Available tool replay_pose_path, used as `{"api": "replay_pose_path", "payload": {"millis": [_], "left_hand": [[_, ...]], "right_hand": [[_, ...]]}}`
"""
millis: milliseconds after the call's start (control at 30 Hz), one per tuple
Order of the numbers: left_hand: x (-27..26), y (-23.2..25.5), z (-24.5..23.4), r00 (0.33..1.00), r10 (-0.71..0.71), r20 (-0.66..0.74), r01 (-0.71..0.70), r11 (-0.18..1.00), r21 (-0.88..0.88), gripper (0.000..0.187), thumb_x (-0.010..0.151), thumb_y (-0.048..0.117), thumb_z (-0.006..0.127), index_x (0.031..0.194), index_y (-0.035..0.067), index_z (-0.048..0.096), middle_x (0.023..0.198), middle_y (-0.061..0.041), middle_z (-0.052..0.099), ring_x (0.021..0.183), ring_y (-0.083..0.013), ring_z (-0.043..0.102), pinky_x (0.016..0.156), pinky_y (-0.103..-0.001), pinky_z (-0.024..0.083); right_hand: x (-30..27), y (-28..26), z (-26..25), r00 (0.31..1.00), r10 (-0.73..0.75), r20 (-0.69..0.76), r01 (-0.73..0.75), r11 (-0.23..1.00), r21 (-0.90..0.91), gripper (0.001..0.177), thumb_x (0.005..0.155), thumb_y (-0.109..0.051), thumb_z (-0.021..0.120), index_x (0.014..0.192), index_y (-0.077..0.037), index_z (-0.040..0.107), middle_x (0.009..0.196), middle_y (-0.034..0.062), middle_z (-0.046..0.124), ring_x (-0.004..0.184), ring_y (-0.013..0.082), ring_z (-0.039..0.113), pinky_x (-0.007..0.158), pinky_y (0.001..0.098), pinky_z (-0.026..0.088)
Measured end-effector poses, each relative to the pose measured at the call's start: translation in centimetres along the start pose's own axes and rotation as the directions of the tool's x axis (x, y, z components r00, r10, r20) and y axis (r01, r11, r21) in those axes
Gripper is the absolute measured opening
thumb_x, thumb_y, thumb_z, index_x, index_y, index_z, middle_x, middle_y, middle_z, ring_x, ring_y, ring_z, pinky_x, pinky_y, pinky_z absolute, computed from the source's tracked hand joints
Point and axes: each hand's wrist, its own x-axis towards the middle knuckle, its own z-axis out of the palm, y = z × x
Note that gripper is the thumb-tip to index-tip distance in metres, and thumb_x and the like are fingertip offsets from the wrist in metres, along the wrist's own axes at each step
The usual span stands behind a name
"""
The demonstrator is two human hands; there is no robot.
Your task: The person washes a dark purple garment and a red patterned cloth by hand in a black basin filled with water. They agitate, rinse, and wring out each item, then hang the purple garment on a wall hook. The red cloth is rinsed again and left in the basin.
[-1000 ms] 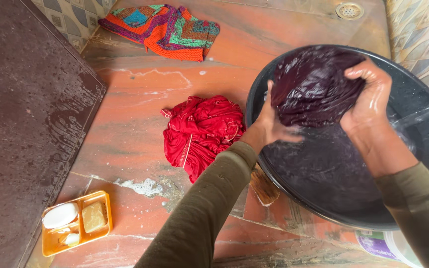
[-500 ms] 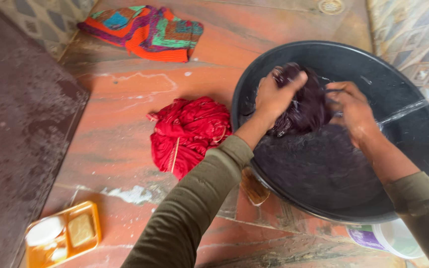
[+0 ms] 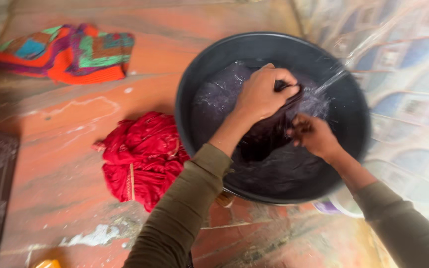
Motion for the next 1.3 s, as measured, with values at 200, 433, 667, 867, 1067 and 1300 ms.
{"api": "replay_pose_path", "payload": {"millis": [200, 433, 667, 867, 1067, 1300], "left_hand": [[0.4, 4.0, -4.6, 0.997, -0.06, 0.042, 0.048, 0.966, 0.255, 0.016, 0.074, 0.002, 0.072, 0.076, 0.016, 0.08, 0.087, -0.007, 0.077, 0.086, -0.0337, 0.072, 0.075, -0.044, 0.056], [4.6, 8.9, -10.8, 0.979, 0.006, -0.201, -0.074, 0.939, -0.336, 0.031, 0.076, -0.015, 0.059, 0.091, 0.004, 0.079, 0.089, -0.007, 0.079, 0.081, -0.0173, 0.075, 0.074, -0.031, 0.059], [5.8, 14.2, -10.6, 0.978, 0.05, -0.2, -0.162, 0.788, -0.593, 0.041, 0.077, -0.021, 0.047, 0.102, -0.002, 0.075, 0.09, -0.004, 0.073, 0.074, -0.008, 0.058, 0.073, -0.023, 0.05], [1.7, 16.1, -8.9, 0.999, 0.045, 0.019, -0.022, 0.754, -0.657, 0.041, 0.077, -0.02, 0.042, 0.096, 0.002, 0.071, 0.078, 0.003, 0.057, 0.073, -0.0079, 0.05, 0.068, -0.023, 0.041], [1.3, 19.0, -11.9, 0.989, 0.141, -0.043, -0.146, 0.887, -0.439, 0.037, 0.077, -0.02, 0.05, 0.099, 0.004, 0.068, 0.091, 0.001, 0.06, 0.086, -0.0118, 0.055, 0.08, -0.026, 0.047], [-1.8, 19.6, -12.7, 0.97, 0.163, -0.18, -0.141, 0.981, 0.132, 0.027, 0.075, -0.002, 0.08, 0.094, -0.003, 0.061, 0.092, -0.014, 0.063, 0.086, -0.0236, 0.063, 0.079, -0.035, 0.051]], "right_hand": [[-3.4, -10.5, -7.1, 0.889, -0.267, -0.373, 0.296, 0.955, 0.021, 0.017, 0.095, 0.0, 0.072, 0.103, -0.004, 0.057, 0.077, 0.0025, 0.063, 0.063, 0.0106, 0.063, 0.053, 0.0251, 0.046], [-1.9, -23.4, -12.4, 0.712, -0.417, -0.564, 0.57, 0.813, 0.118, 0.009, 0.099, 0.004, 0.069, 0.102, -0.004, 0.064, 0.086, 0.0024, 0.064, 0.067, 0.0114, 0.065, 0.06, 0.0246, 0.056], [-3.2, -28.8, -10.4, 0.921, -0.157, -0.357, 0.211, 0.97, 0.118, 0.047, 0.084, -0.005, 0.07, 0.128, -0.014, 0.056, 0.101, 0.0145, 0.066, 0.072, 0.0266, 0.067, 0.061, 0.0371, 0.055], [-11.7, -26.6, -3.0, 0.959, -0.147, 0.242, 0.169, 0.983, -0.074, 0.093, 0.087, -0.016, 0.08, 0.155, -0.01, 0.017, 0.116, 0.0185, 0.075, 0.094, 0.0249, 0.073, 0.08, 0.0367, 0.064], [-12.5, -31.6, -4.7, 0.955, -0.296, -0.037, 0.298, 0.949, 0.1, 0.051, 0.092, -0.005, 0.056, 0.142, 0.002, 0.047, 0.089, 0.0149, 0.075, 0.076, 0.0238, 0.073, 0.066, 0.0343, 0.061], [-14.2, -36.2, -6.0, 0.945, -0.316, -0.083, 0.325, 0.935, 0.139, 0.034, 0.105, -0.019, 0.048, 0.126, 0.005, 0.059, 0.086, 0.0107, 0.074, 0.075, 0.0206, 0.074, 0.062, 0.0308, 0.06]]}}
